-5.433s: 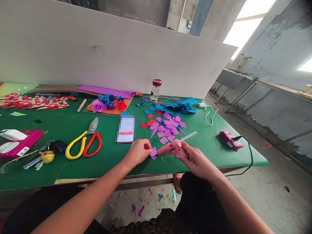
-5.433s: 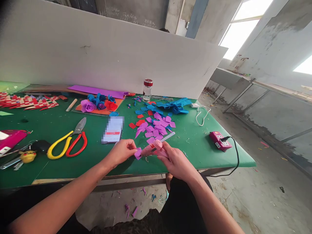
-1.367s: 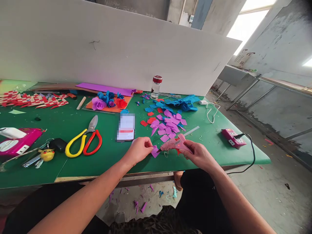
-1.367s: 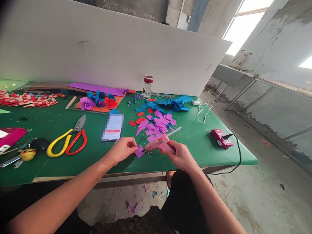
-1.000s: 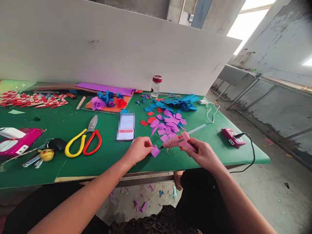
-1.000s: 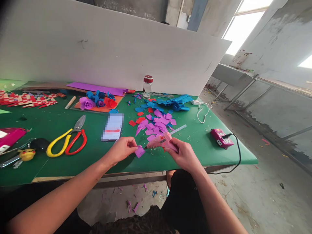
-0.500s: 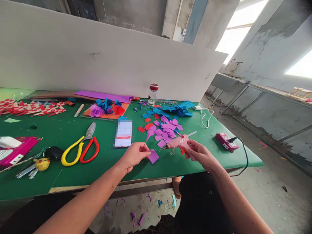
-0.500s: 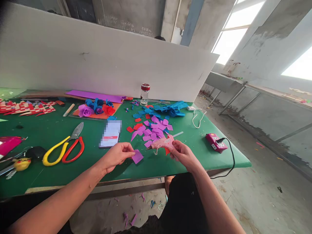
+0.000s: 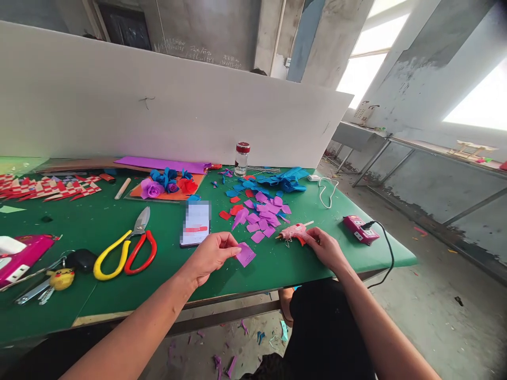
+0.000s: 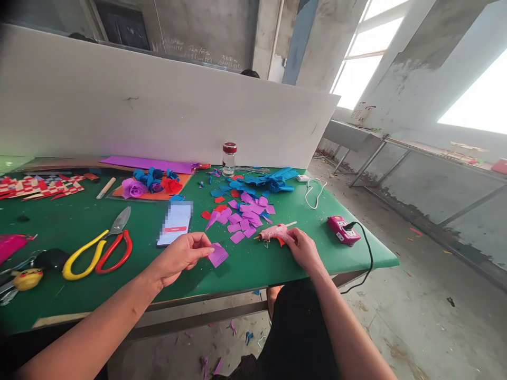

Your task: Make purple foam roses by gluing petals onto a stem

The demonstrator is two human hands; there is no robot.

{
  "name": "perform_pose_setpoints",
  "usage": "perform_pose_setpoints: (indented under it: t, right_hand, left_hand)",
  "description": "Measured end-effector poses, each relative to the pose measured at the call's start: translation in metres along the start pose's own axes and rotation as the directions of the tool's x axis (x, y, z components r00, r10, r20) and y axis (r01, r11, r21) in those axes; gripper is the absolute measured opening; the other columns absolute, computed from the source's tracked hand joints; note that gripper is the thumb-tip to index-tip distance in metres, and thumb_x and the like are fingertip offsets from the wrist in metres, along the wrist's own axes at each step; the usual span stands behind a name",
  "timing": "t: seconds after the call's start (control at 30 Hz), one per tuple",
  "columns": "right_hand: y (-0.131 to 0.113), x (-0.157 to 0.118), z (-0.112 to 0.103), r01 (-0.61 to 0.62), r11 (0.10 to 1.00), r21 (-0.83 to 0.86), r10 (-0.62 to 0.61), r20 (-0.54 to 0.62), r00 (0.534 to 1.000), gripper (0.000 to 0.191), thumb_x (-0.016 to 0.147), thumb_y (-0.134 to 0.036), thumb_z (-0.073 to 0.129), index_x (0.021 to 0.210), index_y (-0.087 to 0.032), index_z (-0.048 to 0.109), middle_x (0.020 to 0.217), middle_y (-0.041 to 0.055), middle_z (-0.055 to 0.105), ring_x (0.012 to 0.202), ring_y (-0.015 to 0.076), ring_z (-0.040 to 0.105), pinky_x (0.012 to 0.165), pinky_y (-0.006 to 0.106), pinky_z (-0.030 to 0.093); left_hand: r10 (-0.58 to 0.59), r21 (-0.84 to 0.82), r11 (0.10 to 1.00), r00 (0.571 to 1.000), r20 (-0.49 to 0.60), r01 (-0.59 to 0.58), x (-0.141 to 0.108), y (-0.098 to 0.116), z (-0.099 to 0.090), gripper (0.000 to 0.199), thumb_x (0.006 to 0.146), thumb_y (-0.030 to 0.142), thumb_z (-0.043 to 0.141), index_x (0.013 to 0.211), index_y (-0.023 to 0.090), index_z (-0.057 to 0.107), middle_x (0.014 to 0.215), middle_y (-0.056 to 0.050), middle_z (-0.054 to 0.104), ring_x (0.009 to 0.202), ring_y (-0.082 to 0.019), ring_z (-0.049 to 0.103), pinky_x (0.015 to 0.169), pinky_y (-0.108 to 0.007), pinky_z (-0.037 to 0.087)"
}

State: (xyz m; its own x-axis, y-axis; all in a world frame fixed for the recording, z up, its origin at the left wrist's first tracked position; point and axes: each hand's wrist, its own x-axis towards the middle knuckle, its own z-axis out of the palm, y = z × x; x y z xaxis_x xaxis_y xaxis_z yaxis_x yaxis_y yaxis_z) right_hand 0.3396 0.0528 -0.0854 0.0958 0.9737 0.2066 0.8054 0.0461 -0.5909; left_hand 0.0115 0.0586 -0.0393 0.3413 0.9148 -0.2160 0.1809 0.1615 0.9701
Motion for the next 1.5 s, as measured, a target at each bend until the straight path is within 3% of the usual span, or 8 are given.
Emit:
perform_pose_setpoints:
  t: [0.23,0.47,0.63,0.8,0.93,1.1,1.3,1.5]
  right_hand:
    - [-0.034,-0.003,-0.001,0.023,0.997,0.076,-0.009,-0.185,0.983,0.043,0.082,-0.061,0.053,0.088,-0.020,0.062,0.089,0.0070,0.065,0.079,0.0219,0.056,0.071,0.034,0.043]
    - [-0.134,0.006,0.033,0.029,0.700,0.713,-0.273,0.230,0.934,0.053,0.090,-0.062,0.037,0.103,-0.020,0.067,0.101,0.0080,0.070,0.088,0.0193,0.063,0.081,0.034,0.049]
    - [-0.145,0.007,0.048,-0.032,0.816,0.576,-0.388,0.589,0.709,0.058,0.087,-0.065,0.042,0.083,-0.015,0.073,0.073,0.0076,0.071,0.067,0.0181,0.065,0.059,0.028,0.048]
    - [-0.144,0.022,0.051,0.010,0.756,0.654,-0.292,0.324,0.900,0.041,0.079,-0.055,0.061,0.075,-0.015,0.070,0.063,0.0010,0.062,0.054,0.0112,0.050,0.052,0.024,0.038]
    - [-0.156,0.027,0.056,-0.038,0.659,0.752,-0.385,0.381,0.841,0.036,0.077,-0.049,0.066,0.093,-0.017,0.073,0.072,0.0003,0.063,0.061,0.0112,0.049,0.056,0.023,0.035]
    - [-0.154,0.020,0.061,-0.003,0.707,0.707,-0.456,0.459,0.762,0.037,0.082,-0.049,0.061,0.079,-0.014,0.074,0.058,-0.0026,0.050,0.054,0.0088,0.036,0.049,0.024,0.023]
    - [-0.144,0.022,0.060,-0.036,0.686,0.727,-0.347,0.369,0.862,0.040,0.079,-0.050,0.062,0.059,-0.015,0.065,0.054,-0.0022,0.047,0.052,0.0095,0.037,0.050,0.024,0.024]
    - [-0.145,0.024,0.055,-0.087,0.524,0.848,-0.106,0.166,0.980,0.041,0.074,-0.052,0.066,0.056,-0.015,0.060,0.054,-0.0009,0.052,0.052,0.0102,0.042,0.052,0.024,0.031]
  left_hand:
    - [0.049,0.025,0.999,0.999,-0.020,-0.048,-0.006,0.013,-0.007,0.026,0.065,0.039,0.072,0.069,0.017,0.058,0.062,0.003,0.056,0.042,-0.004,0.027,0.040,-0.021,0.013]
    - [0.161,0.069,0.986,0.978,-0.131,-0.153,-0.013,0.032,-0.030,0.025,0.065,0.039,0.073,0.067,0.019,0.059,0.061,0.004,0.056,0.045,-0.006,0.035,0.041,-0.021,0.020]
    - [0.187,0.009,0.982,0.950,-0.248,-0.191,-0.022,0.045,-0.053,0.029,0.063,0.041,0.075,0.067,0.018,0.058,0.061,0.005,0.053,0.045,-0.005,0.035,0.040,-0.020,0.022]
    - [0.178,0.053,0.984,0.954,-0.240,-0.171,-0.022,0.045,-0.057,0.029,0.063,0.041,0.075,0.067,0.018,0.058,0.060,0.004,0.053,0.045,-0.006,0.037,0.040,-0.020,0.023]
    - [0.183,0.155,0.975,0.970,-0.161,-0.158,-0.016,0.035,-0.044,0.025,0.067,0.039,0.073,0.067,0.018,0.060,0.061,0.003,0.057,0.055,-0.010,0.047,0.049,-0.021,0.033]
    - [0.209,0.236,0.954,0.974,-0.088,-0.184,-0.010,0.023,-0.031,0.021,0.072,0.038,0.069,0.068,0.018,0.063,0.066,0.001,0.062,0.066,-0.014,0.055,0.062,-0.024,0.041]
    - [0.260,0.213,0.949,0.960,-0.103,-0.234,-0.010,0.022,-0.027,0.026,0.077,0.044,0.065,0.081,0.019,0.066,0.076,-0.001,0.064,0.069,-0.015,0.056,0.064,-0.024,0.042]
    - [0.267,0.123,0.961,0.943,-0.197,-0.247,-0.013,0.023,-0.020,0.043,0.089,0.053,0.043,0.100,0.017,0.064,0.067,-0.001,0.059,0.049,-0.009,0.031,0.045,-0.022,0.024]
